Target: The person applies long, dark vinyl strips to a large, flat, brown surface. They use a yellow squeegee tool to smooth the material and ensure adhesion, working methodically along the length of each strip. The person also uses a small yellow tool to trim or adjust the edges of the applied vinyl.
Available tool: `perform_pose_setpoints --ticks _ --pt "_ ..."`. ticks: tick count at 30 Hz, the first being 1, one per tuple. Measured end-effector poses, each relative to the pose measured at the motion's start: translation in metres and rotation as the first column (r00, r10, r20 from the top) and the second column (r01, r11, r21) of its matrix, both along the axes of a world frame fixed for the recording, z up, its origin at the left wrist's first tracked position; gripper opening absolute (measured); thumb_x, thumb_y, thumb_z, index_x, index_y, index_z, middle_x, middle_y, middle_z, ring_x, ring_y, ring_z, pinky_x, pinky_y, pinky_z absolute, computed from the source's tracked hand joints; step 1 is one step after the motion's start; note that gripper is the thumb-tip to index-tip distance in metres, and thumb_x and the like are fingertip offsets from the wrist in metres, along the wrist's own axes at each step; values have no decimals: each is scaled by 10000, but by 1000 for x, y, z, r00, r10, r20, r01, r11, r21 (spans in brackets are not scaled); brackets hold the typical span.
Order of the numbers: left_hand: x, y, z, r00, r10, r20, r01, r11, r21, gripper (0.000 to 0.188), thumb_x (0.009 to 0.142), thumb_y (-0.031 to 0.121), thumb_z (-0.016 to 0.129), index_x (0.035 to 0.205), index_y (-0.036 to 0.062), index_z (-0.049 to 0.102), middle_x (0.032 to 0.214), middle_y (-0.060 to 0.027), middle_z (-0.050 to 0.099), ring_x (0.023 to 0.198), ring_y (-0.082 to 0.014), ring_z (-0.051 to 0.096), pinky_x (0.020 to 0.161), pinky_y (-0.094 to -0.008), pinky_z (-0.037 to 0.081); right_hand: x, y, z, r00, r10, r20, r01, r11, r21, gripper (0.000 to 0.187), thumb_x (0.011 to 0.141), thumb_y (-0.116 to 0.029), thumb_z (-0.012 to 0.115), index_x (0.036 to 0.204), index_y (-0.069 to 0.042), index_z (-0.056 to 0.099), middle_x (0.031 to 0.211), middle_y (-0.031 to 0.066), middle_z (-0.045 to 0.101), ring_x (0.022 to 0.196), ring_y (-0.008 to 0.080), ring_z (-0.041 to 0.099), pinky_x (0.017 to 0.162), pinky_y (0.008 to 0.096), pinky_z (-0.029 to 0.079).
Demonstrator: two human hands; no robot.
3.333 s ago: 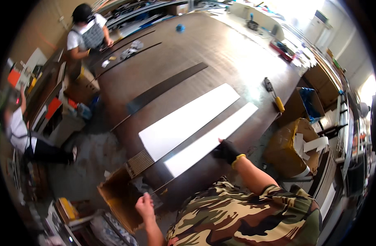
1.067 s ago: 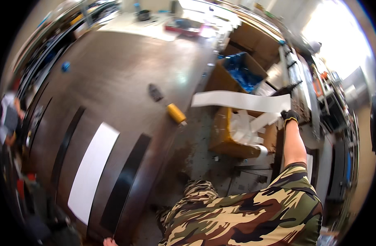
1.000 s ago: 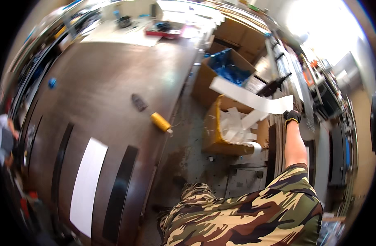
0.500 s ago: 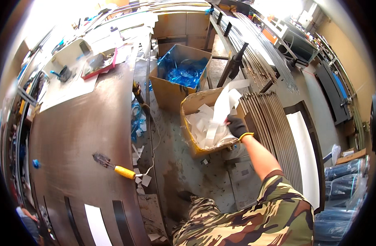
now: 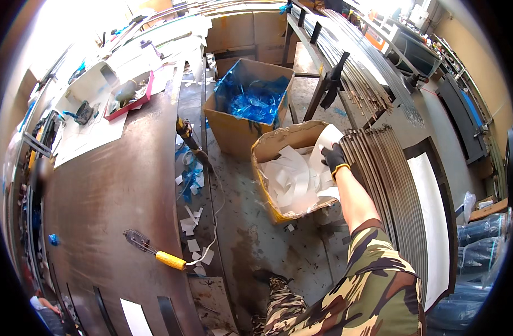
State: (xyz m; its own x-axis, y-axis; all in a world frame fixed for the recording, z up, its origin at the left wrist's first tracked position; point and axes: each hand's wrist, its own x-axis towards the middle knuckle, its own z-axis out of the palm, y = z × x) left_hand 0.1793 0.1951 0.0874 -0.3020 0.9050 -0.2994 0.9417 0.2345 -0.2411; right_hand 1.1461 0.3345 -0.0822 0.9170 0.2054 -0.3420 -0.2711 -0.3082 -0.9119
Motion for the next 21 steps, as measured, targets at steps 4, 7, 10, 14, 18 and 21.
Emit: perform_pose_setpoints --ticks 4,7,10,14,18,21 --pt "14 5 2 1000 25 2 -25 1000 -4 189 877 157 623 950 32 746 933 -185 720 892 -327 686 813 -410 527 35 22 -45 876 300 378 -123 897 -425 771 807 -350 771 1410 24 470 1128 213 655 931 305 651 825 394 516" --pt "21 -33 19 994 110 -10 -110 994 -8 191 880 158 622 949 30 745 935 -186 720 896 -328 686 818 -410 527 -35 60 -47 600 774 204 -327 470 -819 716 795 -520 699 1295 -15 615 1218 240 657 1122 406 626 966 447 488" --pt "14 -89 29 972 234 16 -234 972 10 192 882 160 620 947 28 745 937 -187 720 901 -329 685 823 -410 526 -112 68 -39 251 884 -393 -567 -195 -800 635 790 -489 699 1264 -69 656 1269 191 651 1157 366 626 1006 429 477" --pt "-6 -186 48 904 424 55 -426 904 24 195 886 162 618 945 26 744 940 -187 719 906 -331 684 829 -409 525 -260 111 -9 286 956 66 -703 256 -664 641 832 -484 697 1299 -52 618 1240 207 656 1149 376 622 993 434 479" --pt "-56 -190 -34 888 434 151 -459 818 348 147 752 58 721 880 25 657 905 -156 617 915 -385 602 828 -474 481 -427 171 95 63 812 580 -818 375 -436 840 807 -553 725 1369 32 507 1323 244 577 1220 392 557 1045 443 433" --pt "-35 -203 -28 875 429 226 -483 731 481 244 742 43 756 967 8 668 1032 -155 645 1017 -366 604 901 -445 484 -534 190 94 -170 754 634 -639 406 -654 864 797 -545 737 1365 50 470 1346 254 541 1250 409 519 1074 430 408"
